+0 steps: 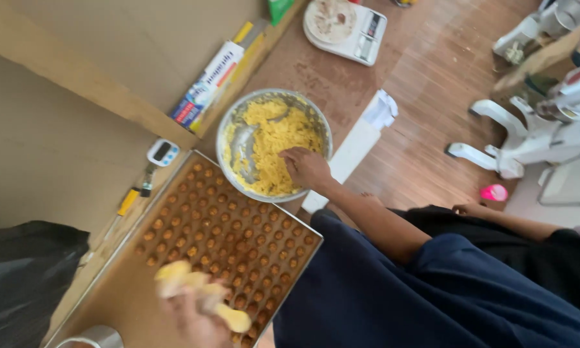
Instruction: Shaping dough into small balls using a mold and placing them on a baking tray.
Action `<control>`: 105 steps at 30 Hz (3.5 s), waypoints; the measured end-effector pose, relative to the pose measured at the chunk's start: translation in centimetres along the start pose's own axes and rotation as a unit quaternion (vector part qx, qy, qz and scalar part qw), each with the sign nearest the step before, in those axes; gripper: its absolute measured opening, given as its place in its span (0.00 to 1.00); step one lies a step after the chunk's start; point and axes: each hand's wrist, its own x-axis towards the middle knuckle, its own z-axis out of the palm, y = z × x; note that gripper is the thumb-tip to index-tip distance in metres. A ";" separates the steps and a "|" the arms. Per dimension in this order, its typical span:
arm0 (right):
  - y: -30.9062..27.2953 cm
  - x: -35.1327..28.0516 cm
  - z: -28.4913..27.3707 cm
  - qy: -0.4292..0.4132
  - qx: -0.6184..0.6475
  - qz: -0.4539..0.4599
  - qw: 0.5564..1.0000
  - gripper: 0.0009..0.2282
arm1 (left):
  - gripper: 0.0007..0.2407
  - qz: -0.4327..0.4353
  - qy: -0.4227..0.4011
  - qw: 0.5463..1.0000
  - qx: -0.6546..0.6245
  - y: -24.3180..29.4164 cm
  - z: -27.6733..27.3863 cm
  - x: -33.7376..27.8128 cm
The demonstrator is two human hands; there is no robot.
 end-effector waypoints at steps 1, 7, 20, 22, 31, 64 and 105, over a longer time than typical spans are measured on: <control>0.2 0.4 0.4 0.002 -0.006 -0.014 1.000 0.09 | 0.19 -0.006 0.006 1.000 -0.002 0.0 0.8 -0.2; -0.1 0.3 -0.1 -0.002 0.019 -0.001 1.000 0.09 | 0.19 -0.058 0.035 0.998 0.001 0.4 1.1 -0.6; -0.2 0.1 -0.6 -0.009 0.007 -0.005 1.000 0.09 | 0.21 0.185 -0.090 0.960 0.191 1.5 2.2 -0.3; -0.3 0.3 -0.4 -0.004 0.021 -0.012 1.000 0.09 | 0.21 0.157 -0.085 0.961 0.212 2.0 4.7 -1.8; 0.1 0.5 0.1 -0.009 0.012 -0.006 1.000 0.09 | 0.18 0.021 -0.032 0.999 -0.038 -1.5 2.3 -0.9; 0.7 0.1 0.2 0.003 -0.013 -0.043 0.999 0.09 | 0.18 -0.004 -0.039 0.997 -0.059 -2.1 1.7 -0.1; 6.7 -0.3 4.3 -0.011 -0.004 -0.063 0.998 0.10 | 0.12 -0.063 -0.007 0.993 -0.104 -2.3 3.6 -2.9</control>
